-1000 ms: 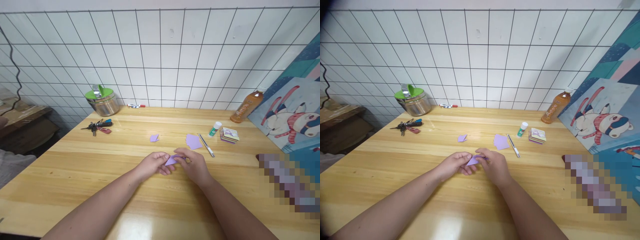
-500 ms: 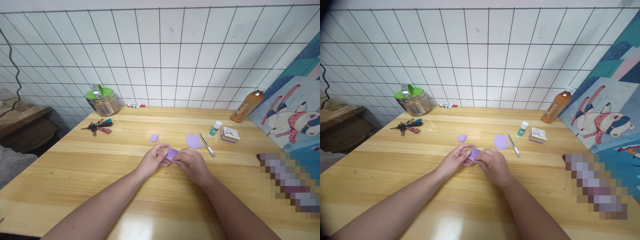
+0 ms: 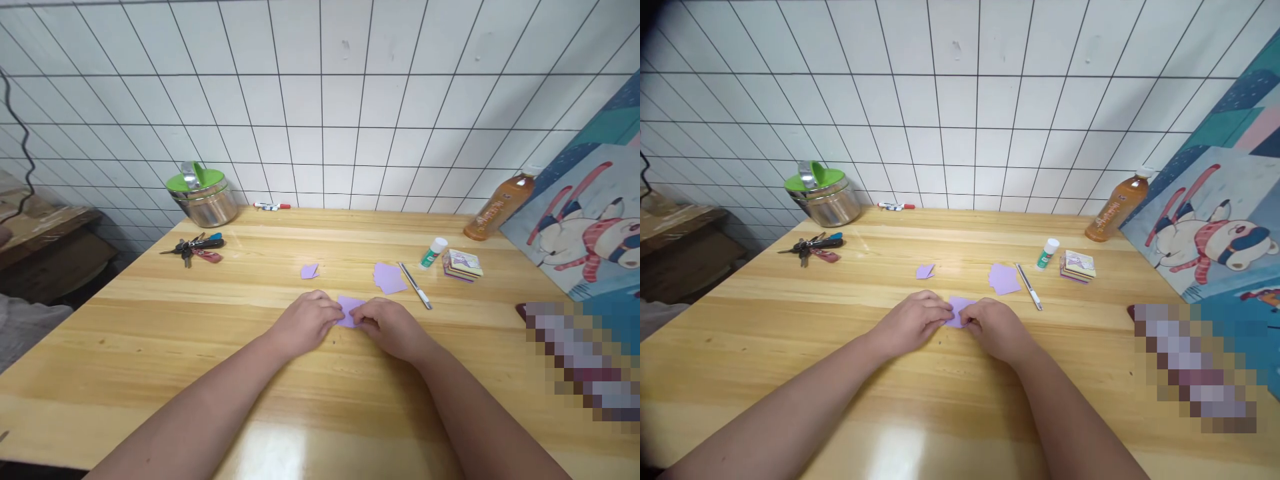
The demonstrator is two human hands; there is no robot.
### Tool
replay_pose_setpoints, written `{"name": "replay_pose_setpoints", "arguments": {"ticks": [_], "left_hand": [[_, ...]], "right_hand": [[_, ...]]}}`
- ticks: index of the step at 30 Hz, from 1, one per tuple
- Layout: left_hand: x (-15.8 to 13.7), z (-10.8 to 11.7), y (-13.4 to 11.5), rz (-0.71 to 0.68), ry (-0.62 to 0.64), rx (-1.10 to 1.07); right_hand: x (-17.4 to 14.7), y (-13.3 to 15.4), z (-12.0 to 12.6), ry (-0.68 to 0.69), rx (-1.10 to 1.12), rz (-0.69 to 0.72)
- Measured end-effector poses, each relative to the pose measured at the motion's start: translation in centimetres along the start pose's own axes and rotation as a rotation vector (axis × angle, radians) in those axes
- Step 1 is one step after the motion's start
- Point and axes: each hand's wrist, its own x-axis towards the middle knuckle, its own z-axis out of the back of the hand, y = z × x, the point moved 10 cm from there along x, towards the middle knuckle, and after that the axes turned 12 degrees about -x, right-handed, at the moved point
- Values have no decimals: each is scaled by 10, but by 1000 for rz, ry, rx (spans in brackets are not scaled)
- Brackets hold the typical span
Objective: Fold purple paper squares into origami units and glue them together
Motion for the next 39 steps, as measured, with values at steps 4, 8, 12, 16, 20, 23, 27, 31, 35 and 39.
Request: {"name": "replay_pose_setpoints", "arguments": {"ticks": [4,8,12,16,20,23,27,31,35,39], "left_hand": [[0,0,14,48,-13,-54],[0,1,24,102,-73,-87],[1,1,25,105,-101,-92],[1,2,14,50,-70,-55],[0,-3,10,61,9,-10],[1,-4,12,105,-5,-29],[3,-3,14,150,-56,-53],[3,-2,13,161,-92,-5],[3,-2,10,155,-82,52],[4,-3,10,145,-79,50]], "right_hand": [[1,1,3,-6,48,37],[2,1,3,-22,95,47],[3,-15,1,-53,105,-127],[2,-25,2,-85,45,-245],[2,-23,1,-89,-21,-271],[3,-25,-1,-80,-65,-315],[5,-29,-5,-52,-113,-369],[6,-31,-8,-13,-117,-399],[5,-31,-8,5,-127,-420],[5,-30,-8,11,-128,-418]]}}
